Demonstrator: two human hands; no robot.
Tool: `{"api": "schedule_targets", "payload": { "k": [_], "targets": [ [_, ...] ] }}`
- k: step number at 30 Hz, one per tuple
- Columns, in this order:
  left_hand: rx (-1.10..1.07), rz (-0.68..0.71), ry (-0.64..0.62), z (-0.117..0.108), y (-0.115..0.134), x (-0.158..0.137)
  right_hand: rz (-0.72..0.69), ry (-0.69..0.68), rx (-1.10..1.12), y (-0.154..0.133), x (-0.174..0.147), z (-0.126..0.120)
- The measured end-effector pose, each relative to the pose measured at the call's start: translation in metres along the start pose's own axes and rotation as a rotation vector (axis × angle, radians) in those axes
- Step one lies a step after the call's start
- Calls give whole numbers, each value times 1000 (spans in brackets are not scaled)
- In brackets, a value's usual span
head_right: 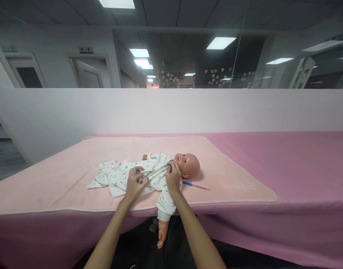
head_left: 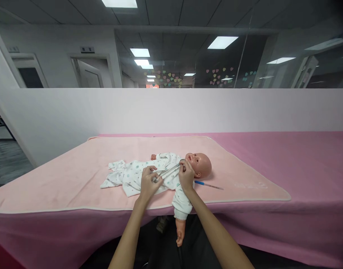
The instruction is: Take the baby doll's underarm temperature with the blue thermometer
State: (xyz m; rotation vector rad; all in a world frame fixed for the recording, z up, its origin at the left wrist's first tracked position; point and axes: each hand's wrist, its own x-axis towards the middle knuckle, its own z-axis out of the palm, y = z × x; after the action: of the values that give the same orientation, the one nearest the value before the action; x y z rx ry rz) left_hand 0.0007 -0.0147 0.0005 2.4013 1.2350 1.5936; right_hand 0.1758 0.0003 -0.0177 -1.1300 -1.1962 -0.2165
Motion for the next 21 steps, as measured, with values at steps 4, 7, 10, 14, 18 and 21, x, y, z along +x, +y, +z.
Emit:
{"api": "schedule_targets", "payload": {
  "k": [4,7,10,14,18,21],
  "targets": [
    [105,-61,114,-3,-2,-2,-3,9,-11,2,-1,1],
    [169,-143,251,-6,-4,-2,-4,13,-10,3,-1,1],
    [217,-212,344,-8,-7,-1,-11,-4,-9,4,-2,1],
    [172,-314,457,-9,-13,-1,1,-6,-29,3,-3,1],
    [102,-418,552,-13,-20,-3,-15,-8,-76,2,-3,1],
    [82,-457,645,-18,-19,3,-93,-28,-156,0,-6,2]
  ]
}}
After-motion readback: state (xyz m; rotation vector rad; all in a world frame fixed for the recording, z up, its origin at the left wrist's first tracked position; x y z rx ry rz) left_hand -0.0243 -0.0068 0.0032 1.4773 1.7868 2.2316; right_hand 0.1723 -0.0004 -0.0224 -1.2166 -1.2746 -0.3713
